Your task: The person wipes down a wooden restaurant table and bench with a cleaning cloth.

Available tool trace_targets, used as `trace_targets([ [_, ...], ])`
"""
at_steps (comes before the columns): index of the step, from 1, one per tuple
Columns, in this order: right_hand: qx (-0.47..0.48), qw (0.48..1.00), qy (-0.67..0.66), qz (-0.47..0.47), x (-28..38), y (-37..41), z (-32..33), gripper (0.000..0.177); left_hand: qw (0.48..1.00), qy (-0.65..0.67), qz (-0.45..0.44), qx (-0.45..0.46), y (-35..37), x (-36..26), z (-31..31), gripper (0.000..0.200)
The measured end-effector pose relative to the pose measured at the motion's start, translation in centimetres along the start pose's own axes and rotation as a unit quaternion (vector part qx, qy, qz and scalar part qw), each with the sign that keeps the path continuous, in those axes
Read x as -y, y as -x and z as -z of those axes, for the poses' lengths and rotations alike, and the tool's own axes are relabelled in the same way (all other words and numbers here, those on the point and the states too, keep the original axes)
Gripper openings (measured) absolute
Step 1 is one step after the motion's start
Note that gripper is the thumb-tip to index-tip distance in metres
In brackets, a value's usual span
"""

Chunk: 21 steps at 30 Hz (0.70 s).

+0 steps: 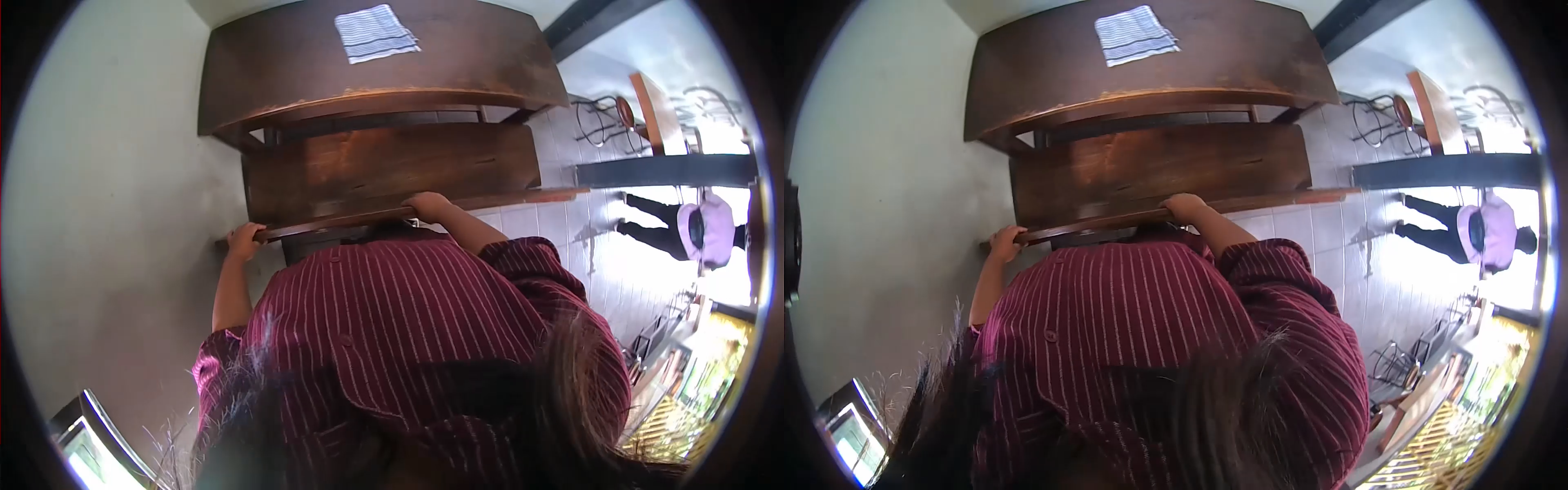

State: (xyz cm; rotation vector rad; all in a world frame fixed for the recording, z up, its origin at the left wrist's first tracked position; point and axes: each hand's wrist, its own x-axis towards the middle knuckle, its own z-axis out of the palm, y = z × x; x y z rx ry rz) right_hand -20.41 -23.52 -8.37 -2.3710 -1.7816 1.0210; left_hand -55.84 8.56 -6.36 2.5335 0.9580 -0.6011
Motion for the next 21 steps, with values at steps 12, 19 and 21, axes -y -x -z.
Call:
trace_targets([
  [12, -0.313, 0.891, 0.112, -0.309, -12.1, 14.2, -0.7, 0.03, 0.992, -0.008, 0.08, 0.102, -3.1, 2.4, -2.0, 0.052],
  [19, -0.136, 0.912, 0.028, -0.385, -16.1, 15.9, 3.3, 0.033, 0.959, -0.071, 0.177, 0.209, -2.8, -4.6, 0.8, 0.064],
  [21, -0.042, 0.943, 0.021, -0.33, -17.1, 15.2, 3.6, 0.033, 0.96, -0.086, 0.226, 0.143, -2.6, -4.4, -0.7, 0.056],
])
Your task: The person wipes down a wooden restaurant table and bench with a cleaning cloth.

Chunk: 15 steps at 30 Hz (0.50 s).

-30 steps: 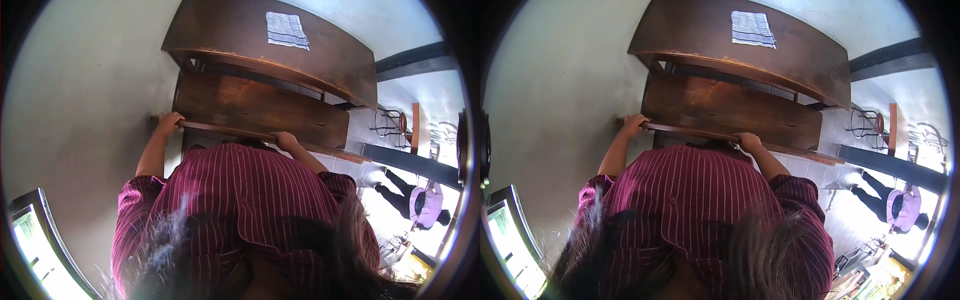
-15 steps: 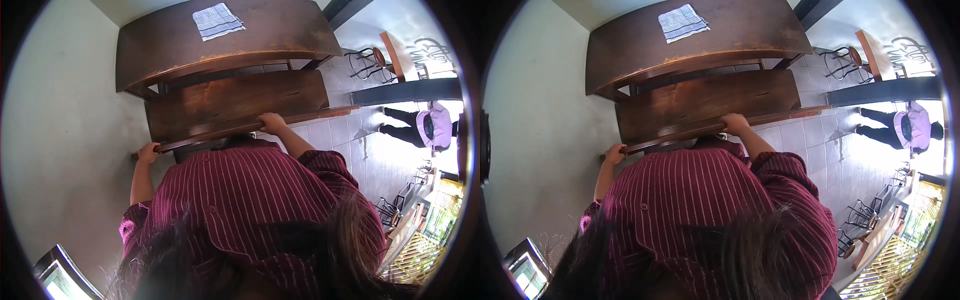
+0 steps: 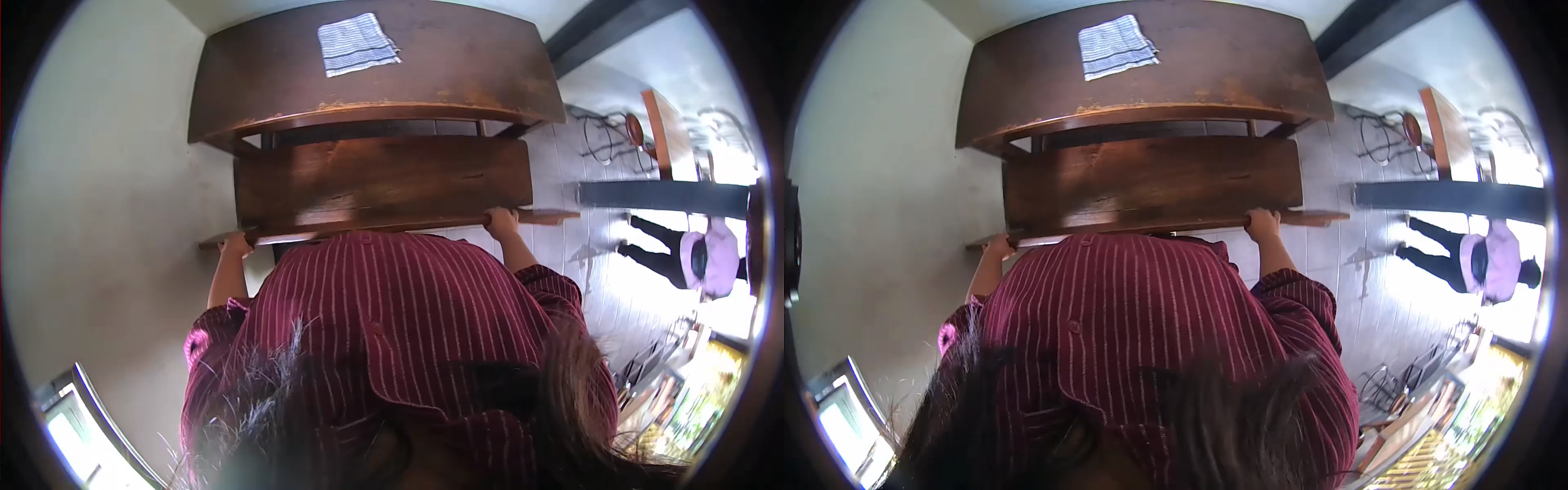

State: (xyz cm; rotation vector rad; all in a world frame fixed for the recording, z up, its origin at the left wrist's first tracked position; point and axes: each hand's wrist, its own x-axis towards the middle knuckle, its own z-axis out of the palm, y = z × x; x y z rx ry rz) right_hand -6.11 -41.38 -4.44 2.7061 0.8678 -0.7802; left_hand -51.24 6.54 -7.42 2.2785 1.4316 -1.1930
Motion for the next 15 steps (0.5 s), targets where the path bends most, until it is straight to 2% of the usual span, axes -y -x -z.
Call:
trace_targets([
  [4, 0.061, 0.993, 0.032, 0.101, -1.0, -1.9, 0.3, 0.033, 0.997, 0.047, 0.055, 0.011, 0.6, -1.0, -0.4, 0.048],
  [6, 0.052, 0.986, 0.007, 0.161, -1.8, -2.4, 0.3, 0.038, 0.996, 0.072, 0.049, -0.035, 0.5, -1.0, -1.4, 0.045],
  [9, 0.103, 0.975, 0.043, 0.193, -2.7, -4.0, -0.5, 0.042, 0.986, 0.132, 0.075, -0.067, 2.3, -1.8, -0.5, 0.044],
  [10, 0.15, 0.977, 0.073, 0.134, 0.3, -1.7, 3.6, 0.043, 0.987, 0.125, 0.08, -0.066, 3.3, -2.3, 0.4, 0.044],
  [14, 0.097, 0.977, 0.051, 0.183, -1.9, -3.6, 0.6, 0.042, 0.989, 0.087, 0.093, -0.07, 2.6, -2.7, 0.9, 0.045],
  [15, 0.101, 0.977, 0.052, 0.178, -2.4, -3.9, 0.0, 0.041, 0.995, 0.049, 0.084, 0.001, 2.0, -2.5, 1.4, 0.055],
])
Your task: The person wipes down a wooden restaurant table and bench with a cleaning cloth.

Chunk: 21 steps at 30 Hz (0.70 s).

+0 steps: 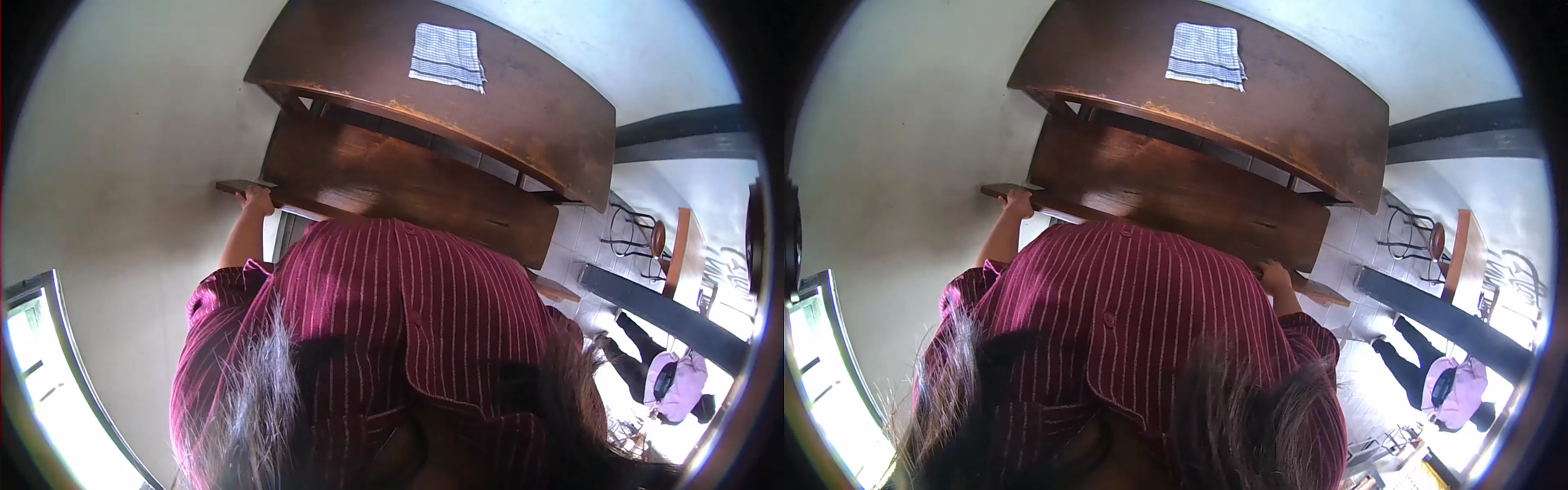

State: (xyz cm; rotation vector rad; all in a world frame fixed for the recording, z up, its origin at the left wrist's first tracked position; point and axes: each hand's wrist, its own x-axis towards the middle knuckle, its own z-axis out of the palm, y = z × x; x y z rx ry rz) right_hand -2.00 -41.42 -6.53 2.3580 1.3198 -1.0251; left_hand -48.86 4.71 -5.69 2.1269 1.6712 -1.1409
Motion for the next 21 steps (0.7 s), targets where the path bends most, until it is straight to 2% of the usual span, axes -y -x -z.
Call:
trace_targets([
  [1, 0.005, 1.0, -0.001, -0.006, -0.1, -0.2, -0.3, 0.04, 0.997, -0.045, -0.007, 0.068, -0.5, -0.1, 0.5, 0.067],
  [2, 0.009, 1.0, 0.0, -0.005, 0.2, 0.0, -0.1, 0.04, 0.996, -0.046, -0.006, 0.071, -0.1, -0.1, 1.4, 0.067],
  [4, -0.021, 1.0, -0.01, -0.011, 0.7, 0.7, 0.3, 0.041, 0.986, -0.084, -0.077, 0.124, 0.5, 0.1, 3.3, 0.075],
  [5, -0.02, 1.0, -0.011, -0.012, 1.3, 1.0, 1.0, 0.041, 0.985, -0.086, -0.077, 0.125, -0.9, 0.8, 3.2, 0.075],
  [7, 0.019, 0.996, -0.03, -0.078, 2.4, 1.4, 1.8, 0.042, 0.95, -0.084, -0.216, 0.211, -4.6, 2.2, 2.9, 0.082],
  [8, 0.021, 0.996, -0.032, -0.081, 1.6, 1.4, 1.2, 0.042, 0.949, -0.087, -0.218, 0.212, -5.7, 1.9, 4.1, 0.082],
  [9, -0.027, 0.974, -0.219, 0.047, 0.1, 1.6, 0.5, 0.042, 0.945, -0.062, -0.22, 0.233, -6.8, 1.2, 5.5, 0.077],
  [10, -0.076, 0.9, -0.393, 0.173, -1.6, 1.6, -0.5, 0.042, 0.94, -0.036, -0.222, 0.255, -7.2, 0.5, 6.8, 0.074],
  [11, -0.078, 0.9, -0.395, 0.169, -2.7, 1.2, -1.4, 0.042, 0.943, 0.182, -0.115, 0.255, -5.1, 0.2, 9.9, 0.067],
  [12, -0.044, 0.908, -0.375, 0.181, -3.4, 0.8, -1.9, 0.041, 0.949, 0.232, -0.171, 0.125, -10.7, 0.9, 7.4, 0.061],
  [13, -0.01, 0.915, -0.353, 0.193, -2.9, 0.6, -1.4, 0.04, 0.934, 0.279, -0.224, -0.007, -11.8, 0.5, 8.5, 0.055],
  [15, -0.043, 0.925, -0.34, 0.166, -2.4, 0.2, 0.3, 0.037, 0.898, 0.302, -0.242, -0.211, -14.0, 0.2, 10.2, 0.046],
  [16, -0.073, 0.932, -0.326, 0.142, -1.4, -0.3, 1.5, 0.035, 0.897, 0.303, -0.243, -0.211, -13.9, -0.3, 12.2, 0.046],
  [18, -0.133, 0.941, -0.297, 0.093, 2.0, -1.8, 4.3, 0.031, 0.871, 0.266, -0.221, -0.35, -14.4, -1.2, 15.8, 0.043],
  [19, -0.163, 0.943, -0.282, 0.067, 8.1, -11.5, 10.7, 0.029, 0.87, 0.266, -0.224, -0.351, -15.0, -1.5, 17.3, 0.043],
  [21, -0.222, 0.943, -0.248, 0.016, 11.3, -10.9, 11.8, 0.026, 0.842, 0.233, -0.221, -0.434, -16.8, -2.2, 19.5, 0.043],
])
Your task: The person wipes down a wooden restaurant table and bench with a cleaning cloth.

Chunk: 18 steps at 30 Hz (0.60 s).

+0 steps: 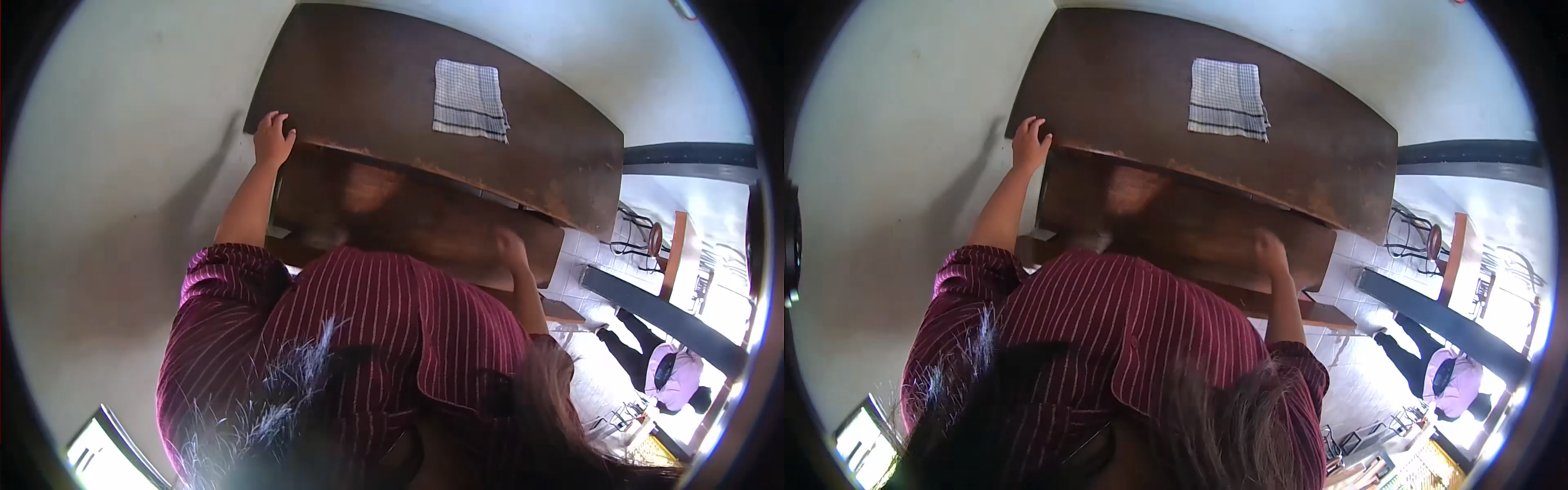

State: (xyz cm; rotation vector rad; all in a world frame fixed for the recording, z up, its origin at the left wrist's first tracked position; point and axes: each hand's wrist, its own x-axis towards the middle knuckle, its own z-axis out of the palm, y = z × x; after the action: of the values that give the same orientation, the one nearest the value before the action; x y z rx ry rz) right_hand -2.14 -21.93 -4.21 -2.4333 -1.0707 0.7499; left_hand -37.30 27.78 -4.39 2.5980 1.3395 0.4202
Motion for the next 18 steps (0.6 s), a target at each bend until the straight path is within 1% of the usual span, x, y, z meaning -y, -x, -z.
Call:
trace_targets([
  [1, -0.065, 0.996, 0.035, 0.041, 3.3, -2.5, 1.1, 0.031, 1.0, 0.004, 0.001, -0.001, -1.2, 0.3, -0.8, 0.043],
  [2, -0.128, 0.986, 0.07, 0.084, 6.2, -5.2, 2.3, 0.037, 0.999, -0.022, 0.004, -0.022, -2.3, 0.7, -1.6, 0.044],
  [3, -0.176, 0.977, 0.062, 0.101, 8.5, -7.8, 2.9, 0.039, 0.998, -0.05, 0.007, -0.044, -3.3, 1.1, -2.2, 0.046],
  [4, -0.223, 0.966, 0.053, 0.117, 10.0, -10.4, 3.0, 0.04, 0.998, -0.048, 0.009, -0.045, -3.9, 1.5, -2.7, 0.046],
  [6, -0.249, 0.958, 0.06, 0.128, 11.0, -16.0, 3.0, 0.049, 0.997, -0.059, 0.032, -0.044, -4.5, 1.9, -3.4, 0.051],
  [7, -0.248, 0.958, 0.061, 0.129, 11.8, -18.1, 2.9, 0.049, 0.997, -0.059, 0.035, -0.045, -4.5, 2.0, -3.7, 0.051],
  [9, -0.239, 0.961, 0.131, 0.053, 13.6, -22.1, 2.6, 0.057, 0.996, -0.023, 0.024, -0.079, -4.1, 1.9, -3.7, 0.053],
  [10, -0.239, 0.96, 0.131, 0.056, 13.9, -24.3, 1.8, 0.057, 0.996, -0.016, 0.027, -0.081, -4.1, 1.8, -3.6, 0.053],
  [12, -0.202, 0.946, 0.249, 0.044, 13.5, -27.8, -0.4, 0.06, 0.996, -0.007, 0.026, -0.08, -3.8, 1.9, -3.4, 0.053],
  [13, -0.203, 0.946, 0.249, 0.045, 14.3, -29.0, -0.9, 0.06, 0.997, 0.003, 0.02, -0.081, -3.8, 1.7, -3.3, 0.053],
  [15, -0.204, 0.947, 0.243, -0.057, 16.5, -30.9, -2.4, 0.063, 0.996, 0.013, 0.025, -0.08, -3.5, 1.3, -3.4, 0.054],
  [16, -0.231, 0.938, 0.245, -0.087, 17.2, -32.8, -3.4, 0.066, 0.997, 0.02, 0.034, -0.073, -3.1, 1.4, -3.7, 0.054],
  [17, -0.23, 0.937, 0.246, -0.089, 18.7, -34.4, -4.1, 0.066, 0.997, 0.022, 0.034, -0.071, -3.0, 1.7, -3.9, 0.054],
  [18, -0.232, 0.935, 0.24, -0.118, 20.3, -36.1, -4.4, 0.067, 0.997, 0.025, 0.032, -0.067, -3.2, 1.8, -3.7, 0.054],
])
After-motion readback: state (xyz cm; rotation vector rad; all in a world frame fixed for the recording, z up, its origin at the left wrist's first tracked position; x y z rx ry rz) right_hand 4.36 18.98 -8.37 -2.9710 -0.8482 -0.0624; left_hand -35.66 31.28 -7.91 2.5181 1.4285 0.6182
